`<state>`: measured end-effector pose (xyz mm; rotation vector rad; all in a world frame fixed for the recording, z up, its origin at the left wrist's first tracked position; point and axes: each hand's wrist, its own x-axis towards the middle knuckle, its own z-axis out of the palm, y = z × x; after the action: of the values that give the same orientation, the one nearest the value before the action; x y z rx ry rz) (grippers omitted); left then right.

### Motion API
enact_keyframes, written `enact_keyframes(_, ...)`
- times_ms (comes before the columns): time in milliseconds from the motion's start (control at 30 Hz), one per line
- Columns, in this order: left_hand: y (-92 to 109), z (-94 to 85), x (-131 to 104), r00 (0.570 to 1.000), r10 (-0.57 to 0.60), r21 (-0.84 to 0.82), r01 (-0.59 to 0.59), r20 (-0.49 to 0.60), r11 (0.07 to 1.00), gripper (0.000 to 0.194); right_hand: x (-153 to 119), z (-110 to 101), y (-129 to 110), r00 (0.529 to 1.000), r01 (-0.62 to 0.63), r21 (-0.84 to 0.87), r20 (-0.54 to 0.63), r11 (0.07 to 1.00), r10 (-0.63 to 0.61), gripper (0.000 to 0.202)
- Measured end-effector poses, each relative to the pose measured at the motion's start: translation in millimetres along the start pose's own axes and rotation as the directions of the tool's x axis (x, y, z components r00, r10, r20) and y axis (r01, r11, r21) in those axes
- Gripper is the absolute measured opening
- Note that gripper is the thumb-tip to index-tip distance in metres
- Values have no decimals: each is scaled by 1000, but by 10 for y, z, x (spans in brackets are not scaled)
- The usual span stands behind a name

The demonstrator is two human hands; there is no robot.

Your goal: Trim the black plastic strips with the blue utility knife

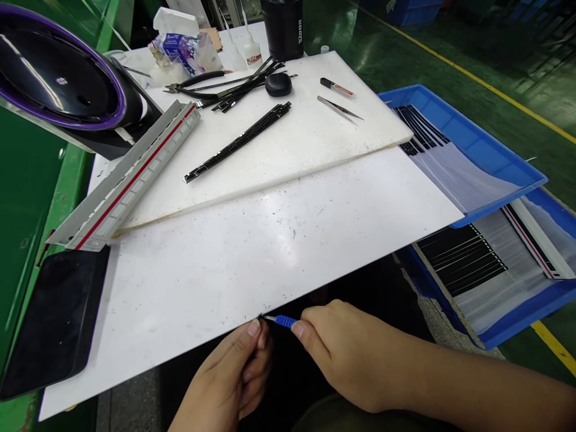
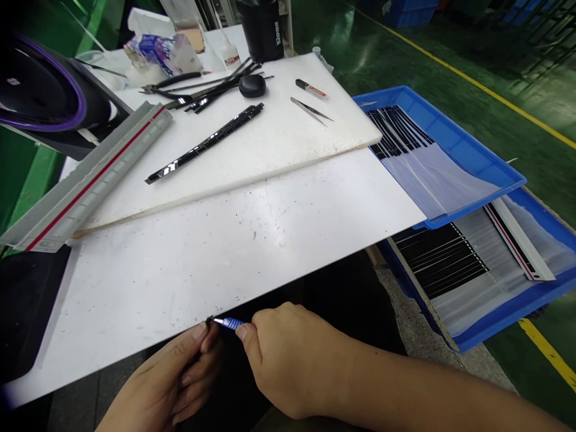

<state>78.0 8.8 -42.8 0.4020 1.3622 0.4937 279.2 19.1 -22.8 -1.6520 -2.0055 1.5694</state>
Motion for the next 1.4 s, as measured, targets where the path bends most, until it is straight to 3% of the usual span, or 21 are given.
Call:
enact_keyframes(233,-27,-4,47,999,-27,27,28,-46,999,52,28,15,-16,1000,20,-180,-13,984,-23,42)
enact_keyframes(633,-44,-23,42,999,14,83,-10,-38,996,52,1,31,-74,998,41,-285,-27,958,-51,48)
enact_keyframes(1167,7,17,45,998,64,109,-64,2,992,49,-39,88,-50,994,40,-283,-83,958,-66,51)
enact_keyframes(1400,43,17,26,998,55,83,-56,20,995,47,-63,76,5,994,63,-116,-81,991,-73,51)
